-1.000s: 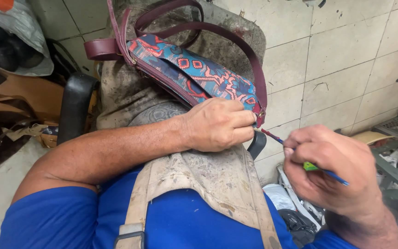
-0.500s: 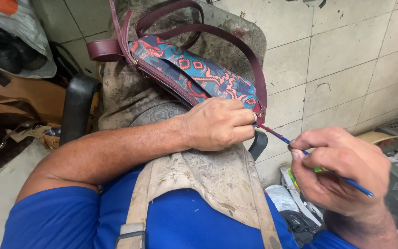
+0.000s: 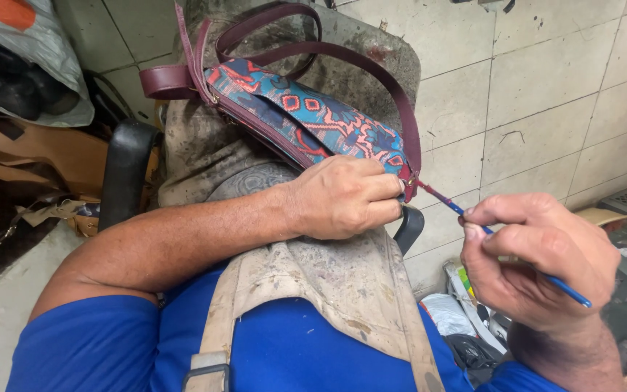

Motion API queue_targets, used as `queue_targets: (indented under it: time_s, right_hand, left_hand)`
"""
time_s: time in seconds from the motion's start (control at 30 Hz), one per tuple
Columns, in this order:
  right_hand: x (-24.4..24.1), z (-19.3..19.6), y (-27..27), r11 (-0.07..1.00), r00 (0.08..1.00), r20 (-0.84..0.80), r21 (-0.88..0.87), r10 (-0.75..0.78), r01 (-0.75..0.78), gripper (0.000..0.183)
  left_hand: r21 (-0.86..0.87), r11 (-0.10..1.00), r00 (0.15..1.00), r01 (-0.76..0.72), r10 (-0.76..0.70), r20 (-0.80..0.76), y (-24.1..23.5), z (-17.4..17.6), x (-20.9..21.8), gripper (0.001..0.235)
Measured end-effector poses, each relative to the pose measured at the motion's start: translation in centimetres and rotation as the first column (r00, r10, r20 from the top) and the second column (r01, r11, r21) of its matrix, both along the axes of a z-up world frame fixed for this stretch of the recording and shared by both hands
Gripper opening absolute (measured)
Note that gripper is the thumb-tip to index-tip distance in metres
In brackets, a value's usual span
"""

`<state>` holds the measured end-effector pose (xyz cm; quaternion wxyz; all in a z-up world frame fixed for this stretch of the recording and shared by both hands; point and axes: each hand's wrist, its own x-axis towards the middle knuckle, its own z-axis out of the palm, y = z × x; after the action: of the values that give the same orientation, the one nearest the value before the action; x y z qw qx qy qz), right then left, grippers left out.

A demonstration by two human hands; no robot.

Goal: Applying dye to the edges of a leather bag using a small paintbrush

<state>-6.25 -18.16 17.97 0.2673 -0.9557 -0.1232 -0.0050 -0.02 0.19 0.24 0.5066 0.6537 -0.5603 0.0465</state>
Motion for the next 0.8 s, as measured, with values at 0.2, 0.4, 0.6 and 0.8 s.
queue_targets:
  time_s: [0.2, 0.4, 0.6, 0.8]
  right_hand:
    - [0.4, -0.2, 0.1, 0.996, 1.000, -0.002, 0.088, -0.002, 0.002, 0.024]
    - [-0.1, 0.0, 0.0, 0.989, 0.999, -0.030, 0.139, -0.037, 0.041, 0.026]
    - [-4.4, 0.0, -3.9, 0.925, 0.976, -0.036, 0.313, -0.215, 0.216, 0.026]
    - [0.3, -5.6, -5.4, 0.968, 0.994, 0.053, 0.238, -0.094, 0.079, 0.019]
  left_hand:
    - [0.001, 1.000, 1.000, -0.005, 0.005, 0.009, 0.1, 0.2, 0.2, 0.018]
    - [-0.031, 0.999, 0.999, -0.007, 0.006, -0.033, 0.3, 0.4, 0.4, 0.022]
    - [-0.130, 0.989, 0.955, -0.074, 0.033, -0.294, 2.1, 2.6, 2.1, 0.030]
    - [-0.154, 0.982, 0.871, -0.107, 0.018, -0.491, 5.4, 4.3, 4.6, 0.033]
